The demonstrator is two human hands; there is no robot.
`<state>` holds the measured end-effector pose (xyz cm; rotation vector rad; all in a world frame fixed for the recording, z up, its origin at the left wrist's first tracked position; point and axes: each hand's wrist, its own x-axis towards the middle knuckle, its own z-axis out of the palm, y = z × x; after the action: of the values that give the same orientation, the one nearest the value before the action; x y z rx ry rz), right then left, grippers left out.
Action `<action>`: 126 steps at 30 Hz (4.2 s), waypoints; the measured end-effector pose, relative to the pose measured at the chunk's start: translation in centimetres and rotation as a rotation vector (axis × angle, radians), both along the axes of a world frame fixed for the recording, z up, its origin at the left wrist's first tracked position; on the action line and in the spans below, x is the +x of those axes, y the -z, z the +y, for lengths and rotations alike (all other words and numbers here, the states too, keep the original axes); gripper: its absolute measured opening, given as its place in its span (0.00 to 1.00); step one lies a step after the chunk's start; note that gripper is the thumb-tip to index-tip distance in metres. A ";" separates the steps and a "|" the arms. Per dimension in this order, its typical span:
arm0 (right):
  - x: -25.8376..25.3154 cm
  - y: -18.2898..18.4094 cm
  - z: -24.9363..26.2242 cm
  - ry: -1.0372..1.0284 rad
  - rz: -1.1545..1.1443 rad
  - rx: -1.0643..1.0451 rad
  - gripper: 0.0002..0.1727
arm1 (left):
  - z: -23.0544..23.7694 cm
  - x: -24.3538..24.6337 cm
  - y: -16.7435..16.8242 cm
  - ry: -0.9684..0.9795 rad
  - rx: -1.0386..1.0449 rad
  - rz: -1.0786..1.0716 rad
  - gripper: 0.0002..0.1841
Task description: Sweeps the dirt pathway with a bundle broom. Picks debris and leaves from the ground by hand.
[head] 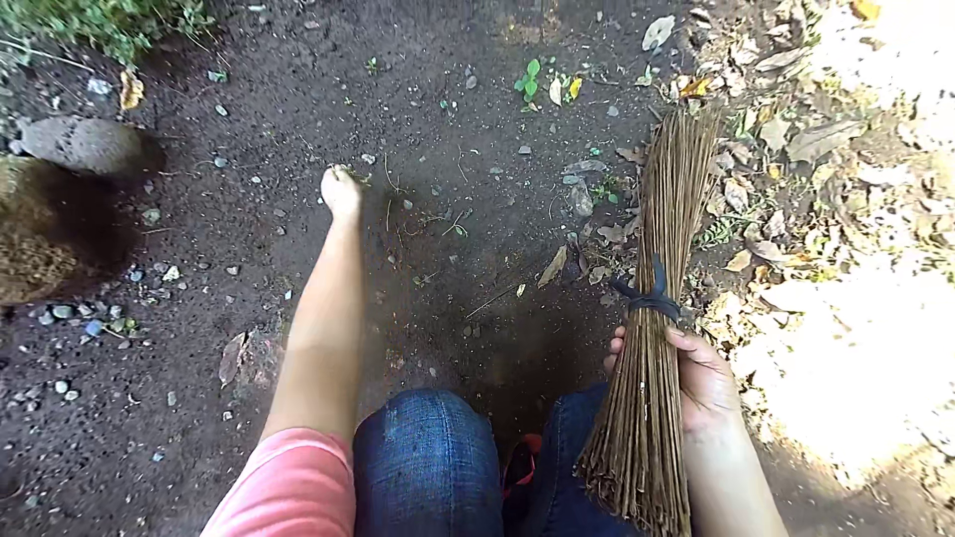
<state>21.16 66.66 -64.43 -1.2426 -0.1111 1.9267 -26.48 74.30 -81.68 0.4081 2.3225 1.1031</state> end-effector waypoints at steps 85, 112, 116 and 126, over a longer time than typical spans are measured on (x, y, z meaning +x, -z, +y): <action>-27.1 -24.9 31.4 -0.295 0.312 0.017 0.31 | -20.3 9.4 -50.1 0.050 -0.684 -0.632 0.32; 2.4 -36.1 20.5 -0.535 -0.516 -0.109 0.31 | -19.0 29.4 -51.8 0.154 -0.825 -0.529 0.35; 3.5 -37.8 14.2 -0.840 -0.049 -0.347 0.14 | -16.7 30.4 -52.0 0.204 -0.786 -0.503 0.34; 15.7 -34.2 27.9 -0.442 -0.184 -0.125 0.20 | -17.6 31.2 -53.6 0.143 -0.747 -0.448 0.35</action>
<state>36.81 94.57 -30.26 -1.5806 -0.3941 2.2118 4.71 56.74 -28.09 0.0283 2.0645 0.1749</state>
